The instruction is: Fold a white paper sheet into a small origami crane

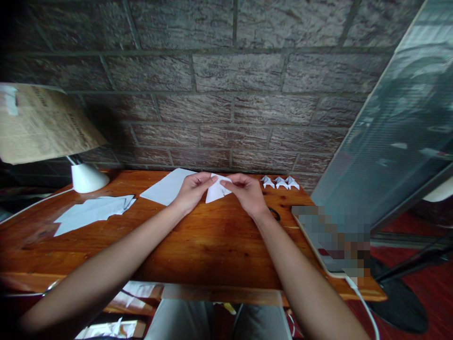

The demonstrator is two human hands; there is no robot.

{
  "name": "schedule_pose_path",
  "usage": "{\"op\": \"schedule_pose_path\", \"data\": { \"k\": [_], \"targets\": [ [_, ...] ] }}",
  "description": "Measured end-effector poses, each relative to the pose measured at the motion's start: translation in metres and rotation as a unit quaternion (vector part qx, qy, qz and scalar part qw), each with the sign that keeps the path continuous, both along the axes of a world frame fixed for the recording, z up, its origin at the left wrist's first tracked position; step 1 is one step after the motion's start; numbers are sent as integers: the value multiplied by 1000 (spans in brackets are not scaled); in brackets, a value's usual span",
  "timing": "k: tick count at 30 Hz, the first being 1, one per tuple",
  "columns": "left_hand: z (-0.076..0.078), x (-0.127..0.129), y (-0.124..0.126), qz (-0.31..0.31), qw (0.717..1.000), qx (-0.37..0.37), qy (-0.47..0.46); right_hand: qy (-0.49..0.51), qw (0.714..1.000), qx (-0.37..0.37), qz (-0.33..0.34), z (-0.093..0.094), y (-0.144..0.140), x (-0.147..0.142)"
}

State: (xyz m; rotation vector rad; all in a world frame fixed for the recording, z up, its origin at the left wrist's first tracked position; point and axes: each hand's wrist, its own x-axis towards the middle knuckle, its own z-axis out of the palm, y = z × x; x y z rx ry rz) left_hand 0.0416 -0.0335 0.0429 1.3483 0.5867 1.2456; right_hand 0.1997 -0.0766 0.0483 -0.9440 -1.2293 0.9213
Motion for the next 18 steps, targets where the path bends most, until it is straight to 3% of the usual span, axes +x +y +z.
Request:
{"op": "schedule_pose_path", "data": {
  "k": [9, 18],
  "targets": [
    [-1, -1, 3, -15, 1000, -3, 3, -1, 1000, 16, 9, -2, 2, 0],
    [-2, -2, 3, -20, 1000, -14, 8, -66, 996, 65, 1, -8, 4, -1]
  ]
}}
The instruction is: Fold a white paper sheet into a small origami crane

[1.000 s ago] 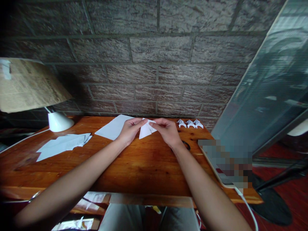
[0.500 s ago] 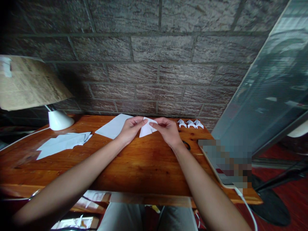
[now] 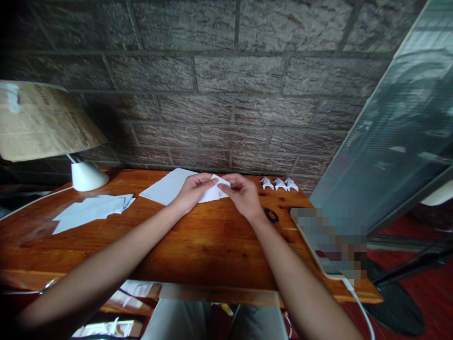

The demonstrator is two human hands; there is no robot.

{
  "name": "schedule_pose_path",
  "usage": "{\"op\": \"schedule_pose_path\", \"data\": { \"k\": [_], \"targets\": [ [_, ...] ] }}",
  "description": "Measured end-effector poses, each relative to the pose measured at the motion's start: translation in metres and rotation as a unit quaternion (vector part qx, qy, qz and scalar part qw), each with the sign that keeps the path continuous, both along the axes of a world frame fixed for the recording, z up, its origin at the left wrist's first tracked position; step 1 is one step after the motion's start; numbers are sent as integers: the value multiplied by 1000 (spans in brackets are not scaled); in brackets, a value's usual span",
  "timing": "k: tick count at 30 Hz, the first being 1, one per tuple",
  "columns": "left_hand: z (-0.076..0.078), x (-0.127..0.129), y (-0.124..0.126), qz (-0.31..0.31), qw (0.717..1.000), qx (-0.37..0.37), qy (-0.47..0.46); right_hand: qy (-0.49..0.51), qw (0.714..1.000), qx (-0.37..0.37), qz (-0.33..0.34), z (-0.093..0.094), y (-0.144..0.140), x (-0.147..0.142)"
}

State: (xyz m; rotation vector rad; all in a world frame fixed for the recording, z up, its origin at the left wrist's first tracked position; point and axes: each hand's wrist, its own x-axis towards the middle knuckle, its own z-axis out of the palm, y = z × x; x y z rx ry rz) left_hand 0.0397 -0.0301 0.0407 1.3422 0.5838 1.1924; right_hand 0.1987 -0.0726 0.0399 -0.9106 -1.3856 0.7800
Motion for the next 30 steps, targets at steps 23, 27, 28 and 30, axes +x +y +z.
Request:
{"op": "schedule_pose_path", "data": {
  "k": [23, 27, 28, 30],
  "targets": [
    [-4, 2, 5, 37, 999, 36, -9, -29, 999, 8, -40, 7, -5, 3],
    [-4, 3, 4, 39, 999, 23, -25, 1, 999, -16, -28, 6, -3, 3],
    [-4, 3, 4, 42, 999, 22, -27, 12, 999, -25, -23, 6, -3, 3],
    [-4, 3, 3, 50, 998, 26, -22, 33, 999, -41, -14, 7, -3, 4]
  ]
}}
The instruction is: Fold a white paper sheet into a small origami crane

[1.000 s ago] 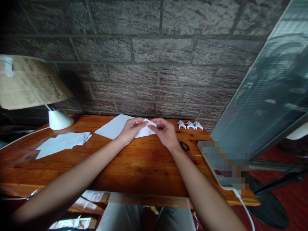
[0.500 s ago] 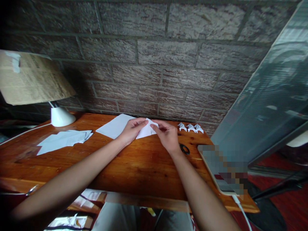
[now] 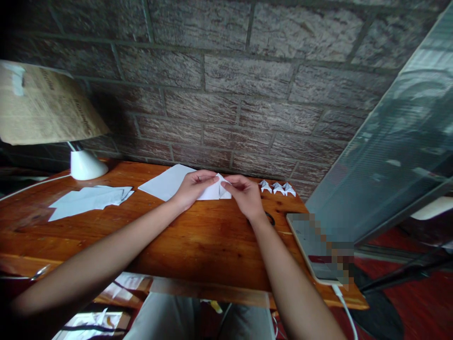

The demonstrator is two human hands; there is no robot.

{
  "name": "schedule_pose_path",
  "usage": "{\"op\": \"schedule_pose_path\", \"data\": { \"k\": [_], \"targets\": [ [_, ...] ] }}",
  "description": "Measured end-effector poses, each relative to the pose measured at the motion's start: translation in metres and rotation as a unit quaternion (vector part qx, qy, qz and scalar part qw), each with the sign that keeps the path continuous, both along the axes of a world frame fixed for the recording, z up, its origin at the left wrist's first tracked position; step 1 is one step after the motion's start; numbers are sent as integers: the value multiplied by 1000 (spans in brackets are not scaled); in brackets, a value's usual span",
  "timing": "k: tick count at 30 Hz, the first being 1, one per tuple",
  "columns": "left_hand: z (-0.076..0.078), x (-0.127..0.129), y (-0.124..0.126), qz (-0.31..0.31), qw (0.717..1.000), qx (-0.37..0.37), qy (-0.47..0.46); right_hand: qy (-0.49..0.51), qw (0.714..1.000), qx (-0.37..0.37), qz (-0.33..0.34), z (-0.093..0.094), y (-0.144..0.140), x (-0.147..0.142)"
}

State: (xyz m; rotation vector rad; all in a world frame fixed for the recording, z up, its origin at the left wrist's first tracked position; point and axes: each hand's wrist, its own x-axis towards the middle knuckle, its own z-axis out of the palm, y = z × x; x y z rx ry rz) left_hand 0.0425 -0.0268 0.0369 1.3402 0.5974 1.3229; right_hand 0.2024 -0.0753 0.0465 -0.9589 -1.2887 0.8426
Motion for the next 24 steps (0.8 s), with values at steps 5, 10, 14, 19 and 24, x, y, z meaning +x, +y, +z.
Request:
{"op": "schedule_pose_path", "data": {
  "k": [5, 10, 14, 19, 24],
  "targets": [
    [0, -1, 0, 11, 1000, 16, 18, 4, 999, -31, 22, 3, -1, 3],
    [1, -1, -1, 12, 999, 41, 30, 52, 991, -91, 86, 4, 1, 11],
    [2, -1, -4, 11, 996, 67, 52, 53, 984, -123, 117, 6, 0, 16],
    [0, -2, -4, 16, 995, 78, 66, 14, 990, -93, 109, 6, -1, 15],
    [-1, -2, -2, 15, 995, 80, 64, -40, 994, -49, 85, 6, 0, 14]
  ]
}}
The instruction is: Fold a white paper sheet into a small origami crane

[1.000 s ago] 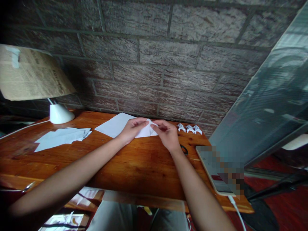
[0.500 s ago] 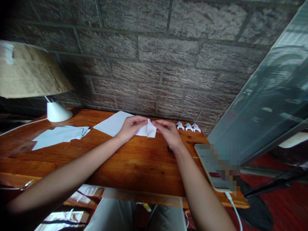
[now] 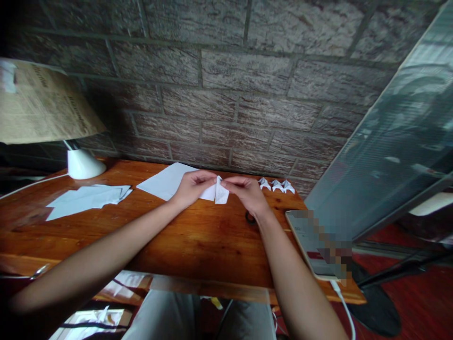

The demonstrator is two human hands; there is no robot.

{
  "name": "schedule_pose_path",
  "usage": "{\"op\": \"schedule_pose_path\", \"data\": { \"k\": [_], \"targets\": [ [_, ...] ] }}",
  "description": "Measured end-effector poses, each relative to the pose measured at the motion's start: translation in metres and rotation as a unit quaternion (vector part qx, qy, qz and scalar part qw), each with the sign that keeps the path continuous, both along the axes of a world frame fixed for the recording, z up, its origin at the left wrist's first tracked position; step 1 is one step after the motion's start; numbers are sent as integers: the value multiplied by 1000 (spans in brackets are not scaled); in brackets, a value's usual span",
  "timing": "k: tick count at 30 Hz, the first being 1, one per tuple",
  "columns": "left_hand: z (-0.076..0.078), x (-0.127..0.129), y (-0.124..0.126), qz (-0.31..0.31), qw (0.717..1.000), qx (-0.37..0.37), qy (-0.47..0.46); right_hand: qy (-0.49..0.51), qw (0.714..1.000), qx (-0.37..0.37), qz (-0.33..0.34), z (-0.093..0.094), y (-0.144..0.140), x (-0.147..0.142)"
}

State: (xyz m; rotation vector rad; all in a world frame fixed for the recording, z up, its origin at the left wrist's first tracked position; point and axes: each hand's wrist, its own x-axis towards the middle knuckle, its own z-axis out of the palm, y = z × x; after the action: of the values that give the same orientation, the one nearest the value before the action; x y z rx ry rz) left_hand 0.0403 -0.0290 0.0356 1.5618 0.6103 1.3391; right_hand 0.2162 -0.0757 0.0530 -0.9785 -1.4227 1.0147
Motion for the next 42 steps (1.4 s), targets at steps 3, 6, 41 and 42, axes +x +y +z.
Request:
{"op": "schedule_pose_path", "data": {
  "k": [3, 6, 41, 42],
  "targets": [
    [0, 0, 0, 5, 1000, 1, 2, -23, 1000, 17, -7, 1, -1, 0],
    [1, 0, -1, 9, 1000, 6, 8, -43, 999, 28, -17, 2, -2, -1],
    [0, 4, -3, -20, 997, -68, -44, -16, 991, 76, -109, -7, 0, -15],
    [0, 4, -3, -23, 996, -71, -47, -16, 991, 77, -108, -7, -1, -15]
  ]
}}
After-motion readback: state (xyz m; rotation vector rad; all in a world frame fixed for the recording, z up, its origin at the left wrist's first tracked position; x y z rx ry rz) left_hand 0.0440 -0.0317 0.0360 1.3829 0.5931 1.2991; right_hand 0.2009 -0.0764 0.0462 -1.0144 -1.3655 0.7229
